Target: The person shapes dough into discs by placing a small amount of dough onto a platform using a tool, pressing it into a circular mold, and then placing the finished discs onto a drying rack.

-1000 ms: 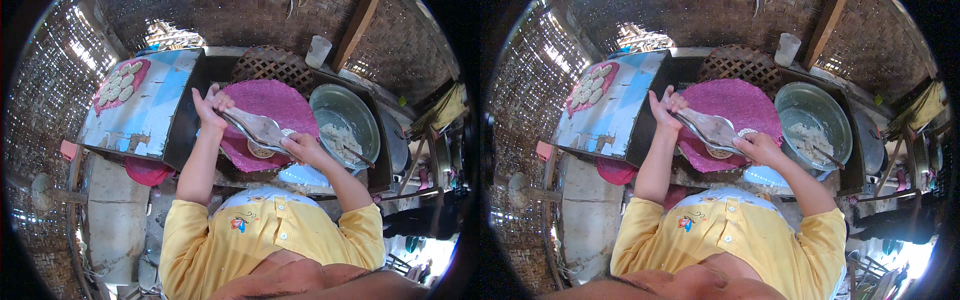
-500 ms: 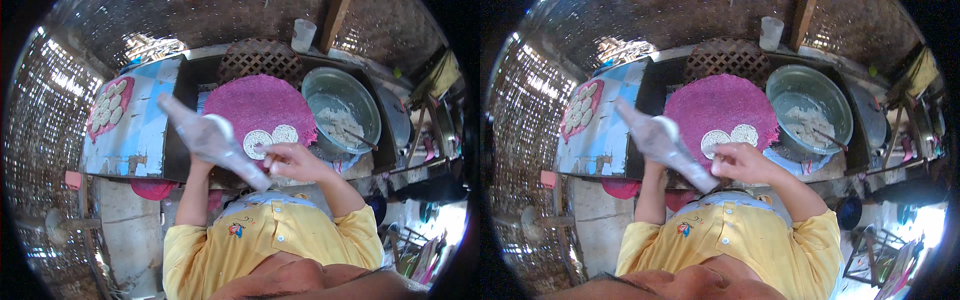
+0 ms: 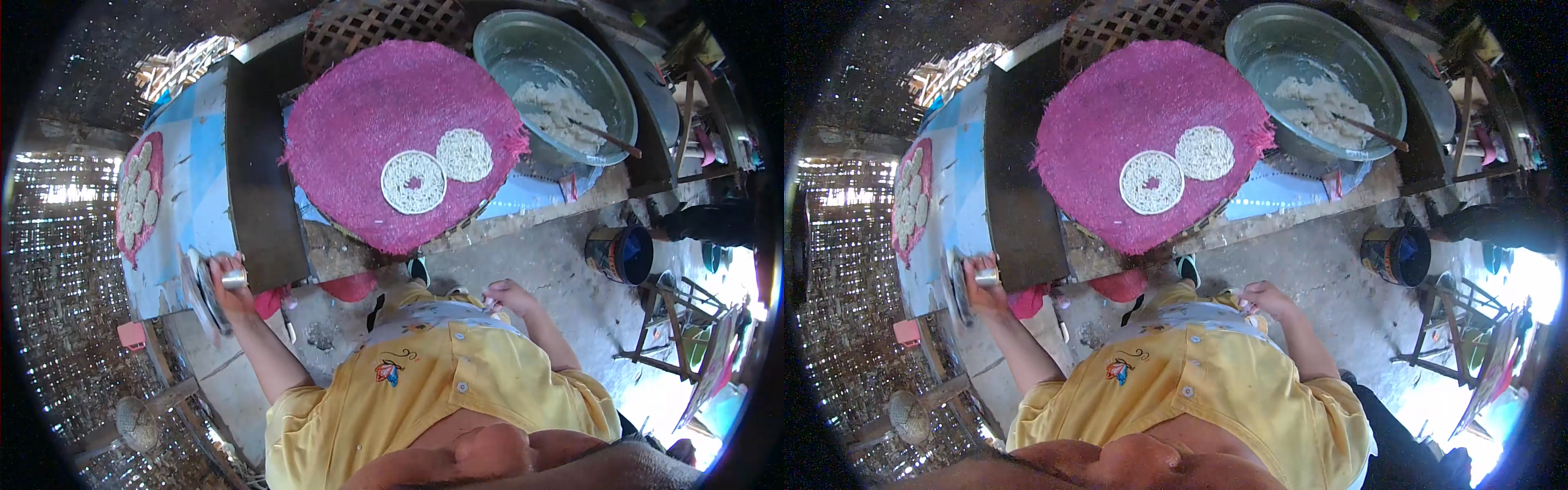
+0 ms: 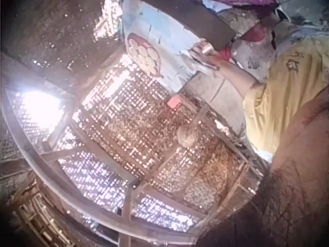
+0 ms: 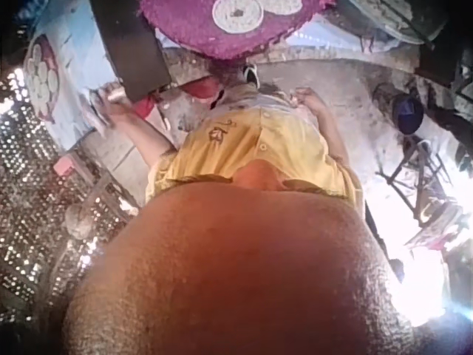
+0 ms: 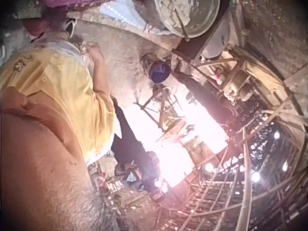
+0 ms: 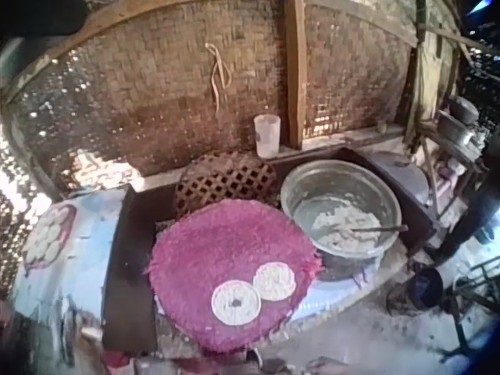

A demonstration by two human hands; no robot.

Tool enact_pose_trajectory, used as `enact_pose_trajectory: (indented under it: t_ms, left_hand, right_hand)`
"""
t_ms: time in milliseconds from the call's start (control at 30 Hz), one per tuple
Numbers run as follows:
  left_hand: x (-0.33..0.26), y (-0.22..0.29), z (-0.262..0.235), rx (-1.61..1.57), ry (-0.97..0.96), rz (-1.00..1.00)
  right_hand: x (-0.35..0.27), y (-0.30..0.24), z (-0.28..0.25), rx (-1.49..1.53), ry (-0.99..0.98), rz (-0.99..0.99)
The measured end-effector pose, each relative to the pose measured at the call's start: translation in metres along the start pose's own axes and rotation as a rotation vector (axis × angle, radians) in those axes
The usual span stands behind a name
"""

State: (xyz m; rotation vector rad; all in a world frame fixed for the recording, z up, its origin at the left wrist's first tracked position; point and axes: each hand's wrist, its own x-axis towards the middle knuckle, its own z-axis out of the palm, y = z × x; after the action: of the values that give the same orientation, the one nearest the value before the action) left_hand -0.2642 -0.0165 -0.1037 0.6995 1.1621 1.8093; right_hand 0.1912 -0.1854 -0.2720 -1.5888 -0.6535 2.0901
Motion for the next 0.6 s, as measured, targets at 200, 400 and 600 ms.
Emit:
enact_pose_trajectory:
  t_ms: [200, 400, 600]
  left_hand:
    - [0.010, 0.003, -0.010, 0.145, -0.157, 0.036]
    - [0.006, 0.007, 0.006, 0.276, -0.060, 0.118]
    - [0.007, 0.007, 0.003, 0.378, -0.136, 0.140]
  right_hand:
    - [0.102, 0.101, 0.016, -0.353, 0.131, 0.130]
    - [0.182, 0.190, 0.029, -0.352, 0.282, 0.284]
    - [0.202, 0.194, 0.036, -0.538, 0.332, 0.206]
